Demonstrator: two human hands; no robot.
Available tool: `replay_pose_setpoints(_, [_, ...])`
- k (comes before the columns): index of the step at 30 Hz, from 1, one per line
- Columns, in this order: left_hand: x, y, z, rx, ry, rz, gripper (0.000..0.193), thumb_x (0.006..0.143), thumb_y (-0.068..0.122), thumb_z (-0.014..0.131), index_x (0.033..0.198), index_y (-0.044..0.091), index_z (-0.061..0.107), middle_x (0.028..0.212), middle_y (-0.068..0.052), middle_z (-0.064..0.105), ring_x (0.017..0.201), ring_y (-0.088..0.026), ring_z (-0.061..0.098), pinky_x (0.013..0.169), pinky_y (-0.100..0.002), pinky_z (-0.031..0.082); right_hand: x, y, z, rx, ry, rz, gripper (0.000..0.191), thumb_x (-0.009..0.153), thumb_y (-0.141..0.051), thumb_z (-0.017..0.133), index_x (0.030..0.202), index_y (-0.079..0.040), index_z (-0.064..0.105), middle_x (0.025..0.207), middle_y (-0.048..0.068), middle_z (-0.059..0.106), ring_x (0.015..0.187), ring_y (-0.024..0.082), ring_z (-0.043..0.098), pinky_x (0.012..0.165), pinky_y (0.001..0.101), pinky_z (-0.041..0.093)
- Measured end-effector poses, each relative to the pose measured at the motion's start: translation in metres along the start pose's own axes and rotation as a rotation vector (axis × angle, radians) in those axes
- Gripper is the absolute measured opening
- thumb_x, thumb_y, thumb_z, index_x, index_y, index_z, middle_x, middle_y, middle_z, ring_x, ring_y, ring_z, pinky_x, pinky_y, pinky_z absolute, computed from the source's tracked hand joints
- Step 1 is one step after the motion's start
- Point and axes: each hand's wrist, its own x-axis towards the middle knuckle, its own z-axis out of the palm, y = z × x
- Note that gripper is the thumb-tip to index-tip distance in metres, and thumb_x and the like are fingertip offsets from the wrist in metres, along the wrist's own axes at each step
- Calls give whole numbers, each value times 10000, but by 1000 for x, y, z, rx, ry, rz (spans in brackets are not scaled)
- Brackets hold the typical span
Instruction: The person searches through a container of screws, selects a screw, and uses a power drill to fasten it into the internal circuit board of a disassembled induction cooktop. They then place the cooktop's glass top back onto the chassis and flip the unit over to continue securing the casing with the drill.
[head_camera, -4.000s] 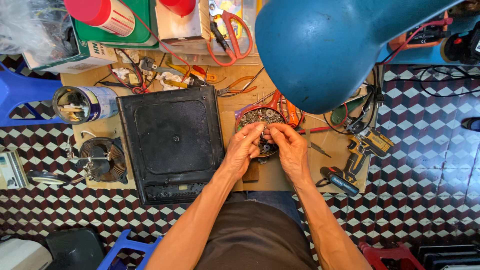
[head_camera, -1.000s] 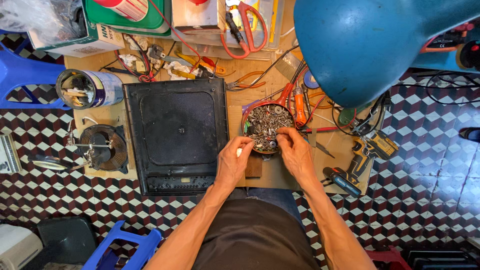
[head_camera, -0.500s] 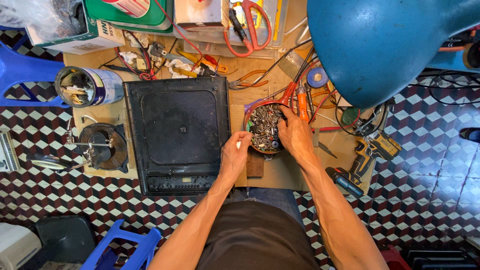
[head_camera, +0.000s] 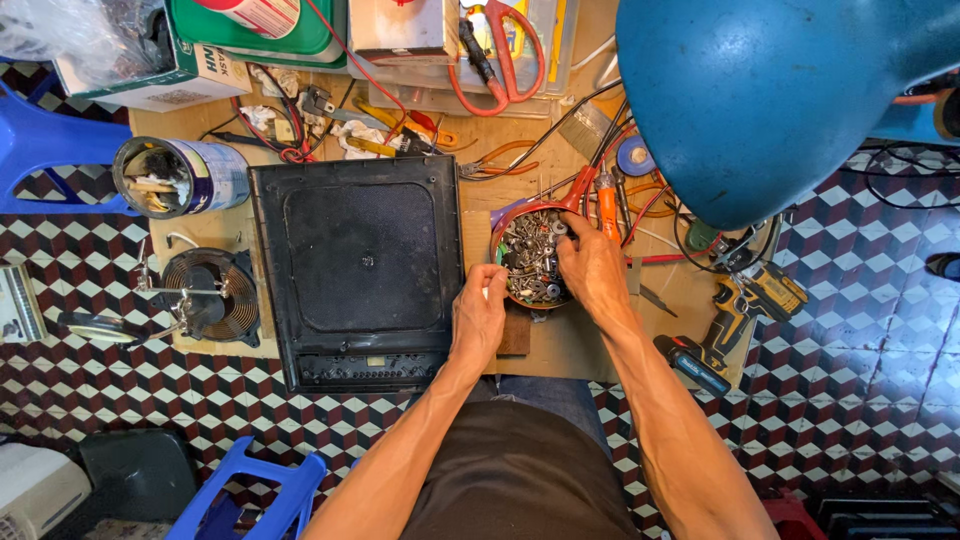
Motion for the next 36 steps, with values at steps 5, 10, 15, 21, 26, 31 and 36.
replay_pose_setpoints(5, [-3,6,8,-27,57,-16,297,1051,293,510,1109,14,594,925,-184,700,848,-326,691,782,-436,531,0,-5,3,59,-155,143,445,941,-229,557,1345,-70,654,636,182,686,613,249,697,687,413,546])
replay_pose_setpoints(10, [-4,7,11,-42,88,-51,300,1046,301,518,1106,19,597,926,-186,699,848,-326,685,780,-440,521,-2,-6,5,72,-172,183,448,950,-247,573,1337,-32,647,634,163,689,577,240,689,653,404,552])
replay_pose_setpoints(15, [-5,8,12,-17,101,-46,299,1051,312,522,1103,29,601,942,-175,708,860,-324,685,779,-439,517,-15,5,15,140,-193,195,426,961,-235,576,1333,-40,646,634,200,691,593,292,690,631,438,548])
replay_pose_setpoints(21, [-5,7,13,-21,98,-133,297,1036,323,525,1113,48,610,936,-177,716,850,-329,708,767,-433,531,-44,9,39,37,-74,-10,348,986,-235,592,1280,-83,696,824,265,713,762,390,744,721,462,561])
replay_pose_setpoints(26, [-6,5,15,-16,129,-18,276,1049,297,533,1111,36,601,990,-181,712,892,-340,691,785,-435,527,-57,9,30,-27,-91,-48,366,956,-261,615,1283,-126,709,843,271,719,780,411,726,719,472,555])
replay_pose_setpoints(31, [-6,7,13,-17,113,-68,275,1039,301,537,1107,42,600,974,-179,714,873,-340,700,783,-440,531,-45,1,21,32,-43,-25,404,960,-281,637,1314,-87,666,818,230,724,740,375,723,680,461,551])
replay_pose_setpoints(36, [-6,11,10,8,102,-38,271,1049,299,532,1107,41,592,958,-183,704,870,-357,689,779,-450,522,-27,-3,16,144,-18,110,476,953,-197,584,1409,-60,576,670,142,680,593,255,680,616,407,532])
